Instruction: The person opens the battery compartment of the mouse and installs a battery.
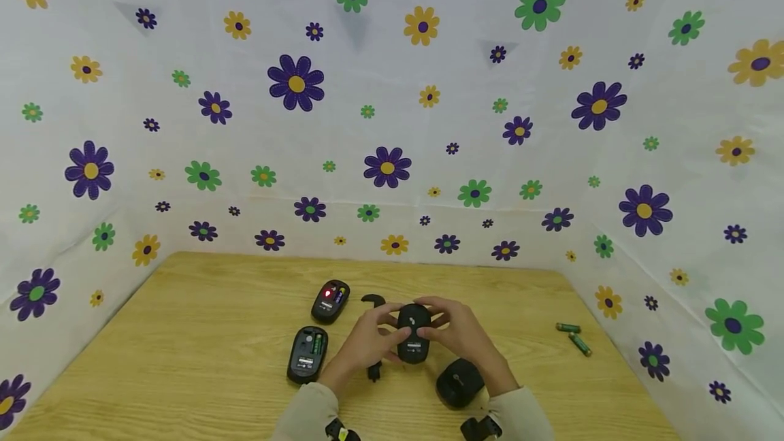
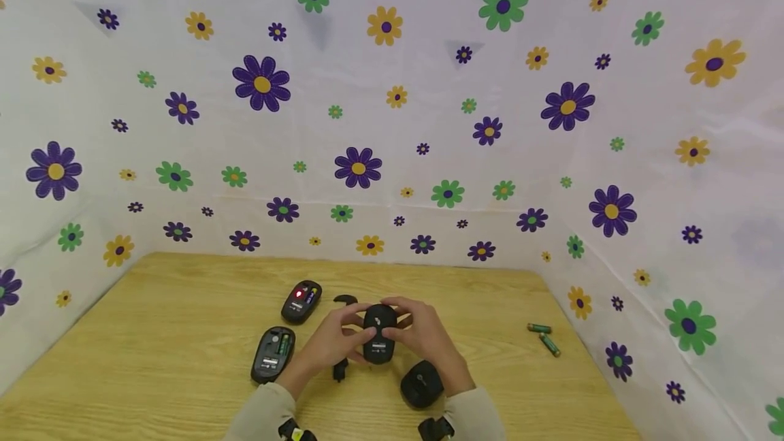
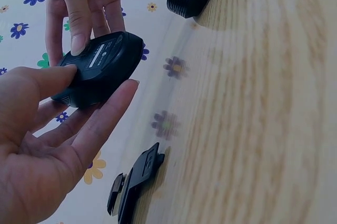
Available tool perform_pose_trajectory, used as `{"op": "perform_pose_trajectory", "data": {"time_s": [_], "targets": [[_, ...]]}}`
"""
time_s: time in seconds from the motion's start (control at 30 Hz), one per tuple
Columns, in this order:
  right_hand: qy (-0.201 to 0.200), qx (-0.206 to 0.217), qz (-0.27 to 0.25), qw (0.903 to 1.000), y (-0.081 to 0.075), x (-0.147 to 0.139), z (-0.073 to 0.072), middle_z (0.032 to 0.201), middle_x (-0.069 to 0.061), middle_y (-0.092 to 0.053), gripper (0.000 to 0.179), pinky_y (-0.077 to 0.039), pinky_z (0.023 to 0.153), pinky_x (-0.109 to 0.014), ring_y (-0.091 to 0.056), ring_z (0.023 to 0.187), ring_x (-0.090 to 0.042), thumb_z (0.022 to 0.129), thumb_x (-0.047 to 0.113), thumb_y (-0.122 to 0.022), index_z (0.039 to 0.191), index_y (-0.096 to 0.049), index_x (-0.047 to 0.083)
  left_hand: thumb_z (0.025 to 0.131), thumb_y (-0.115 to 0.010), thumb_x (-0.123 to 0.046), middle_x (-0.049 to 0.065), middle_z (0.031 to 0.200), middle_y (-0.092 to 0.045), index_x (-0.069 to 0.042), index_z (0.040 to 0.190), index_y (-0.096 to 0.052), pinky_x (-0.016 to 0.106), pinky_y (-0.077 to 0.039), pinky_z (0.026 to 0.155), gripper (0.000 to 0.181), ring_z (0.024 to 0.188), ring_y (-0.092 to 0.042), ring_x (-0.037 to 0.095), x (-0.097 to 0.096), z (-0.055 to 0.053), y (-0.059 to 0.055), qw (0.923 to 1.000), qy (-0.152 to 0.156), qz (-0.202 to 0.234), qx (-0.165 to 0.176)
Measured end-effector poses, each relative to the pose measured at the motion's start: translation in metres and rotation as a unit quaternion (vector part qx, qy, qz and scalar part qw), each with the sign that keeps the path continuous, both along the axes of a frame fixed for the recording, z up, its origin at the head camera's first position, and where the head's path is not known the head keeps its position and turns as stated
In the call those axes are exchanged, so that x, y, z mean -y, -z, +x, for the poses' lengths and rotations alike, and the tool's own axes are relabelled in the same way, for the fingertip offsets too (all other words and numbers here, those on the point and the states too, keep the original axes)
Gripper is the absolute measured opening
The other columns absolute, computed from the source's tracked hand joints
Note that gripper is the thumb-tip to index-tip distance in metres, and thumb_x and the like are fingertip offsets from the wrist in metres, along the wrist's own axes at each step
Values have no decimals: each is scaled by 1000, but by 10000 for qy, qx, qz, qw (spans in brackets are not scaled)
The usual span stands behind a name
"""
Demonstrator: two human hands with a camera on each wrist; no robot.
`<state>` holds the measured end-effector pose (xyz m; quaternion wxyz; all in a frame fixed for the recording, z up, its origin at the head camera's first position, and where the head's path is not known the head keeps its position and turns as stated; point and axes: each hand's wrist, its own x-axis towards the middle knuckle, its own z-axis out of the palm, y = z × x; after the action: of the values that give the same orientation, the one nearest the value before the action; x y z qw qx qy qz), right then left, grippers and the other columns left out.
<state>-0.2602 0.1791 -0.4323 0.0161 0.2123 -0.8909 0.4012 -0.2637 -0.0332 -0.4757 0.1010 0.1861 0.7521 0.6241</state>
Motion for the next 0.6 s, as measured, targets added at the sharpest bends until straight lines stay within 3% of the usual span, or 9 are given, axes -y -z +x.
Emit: {"op": "perform_pose_trajectory", "data": {"time_s": [0.6], "targets": [[-37,-56,39,10000,1,-1,1,114,-20,-75,46,-65,75,-36,-74,88,-26,89,8,-80,133,-68,6,101,-69,-20,21,122,-63,-11,151,-50,43,-67,65,54,89,-76,24,1,2,1,9999,1,47,93]]}}
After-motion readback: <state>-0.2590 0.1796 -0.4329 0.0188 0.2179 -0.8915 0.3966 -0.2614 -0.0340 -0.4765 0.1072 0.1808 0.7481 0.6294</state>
